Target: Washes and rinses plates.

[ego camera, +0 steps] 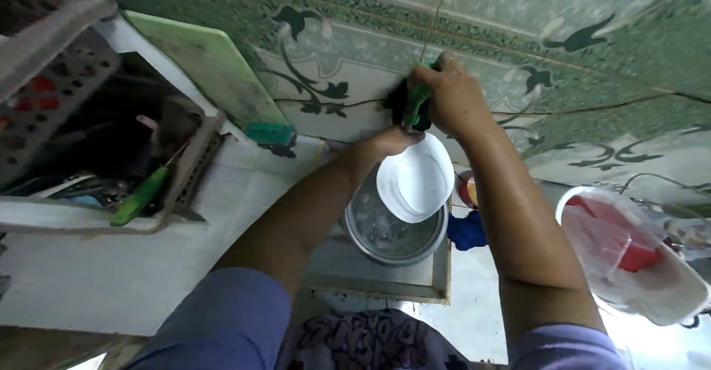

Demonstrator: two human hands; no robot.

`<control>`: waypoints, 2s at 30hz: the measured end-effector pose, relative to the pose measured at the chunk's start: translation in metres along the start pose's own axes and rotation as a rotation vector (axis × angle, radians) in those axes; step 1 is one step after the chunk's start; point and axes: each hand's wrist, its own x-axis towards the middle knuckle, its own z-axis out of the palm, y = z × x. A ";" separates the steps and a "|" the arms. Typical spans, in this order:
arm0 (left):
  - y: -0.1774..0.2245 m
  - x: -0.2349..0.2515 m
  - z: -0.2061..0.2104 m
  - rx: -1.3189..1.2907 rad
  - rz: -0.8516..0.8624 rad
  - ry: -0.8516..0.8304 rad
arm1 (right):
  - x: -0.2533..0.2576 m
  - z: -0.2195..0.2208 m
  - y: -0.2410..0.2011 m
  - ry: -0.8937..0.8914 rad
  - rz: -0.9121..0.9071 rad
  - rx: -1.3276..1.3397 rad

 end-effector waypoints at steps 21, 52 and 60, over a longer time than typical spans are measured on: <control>-0.102 -0.077 -0.019 -0.485 -0.231 0.429 | 0.000 0.166 -0.005 -0.205 0.614 1.371; -0.094 -0.102 -0.043 -0.400 -0.131 0.359 | 0.002 0.139 0.010 -0.296 0.559 1.182; -0.057 -0.174 -0.083 0.245 0.404 0.377 | -0.020 0.161 0.025 -0.422 0.780 0.958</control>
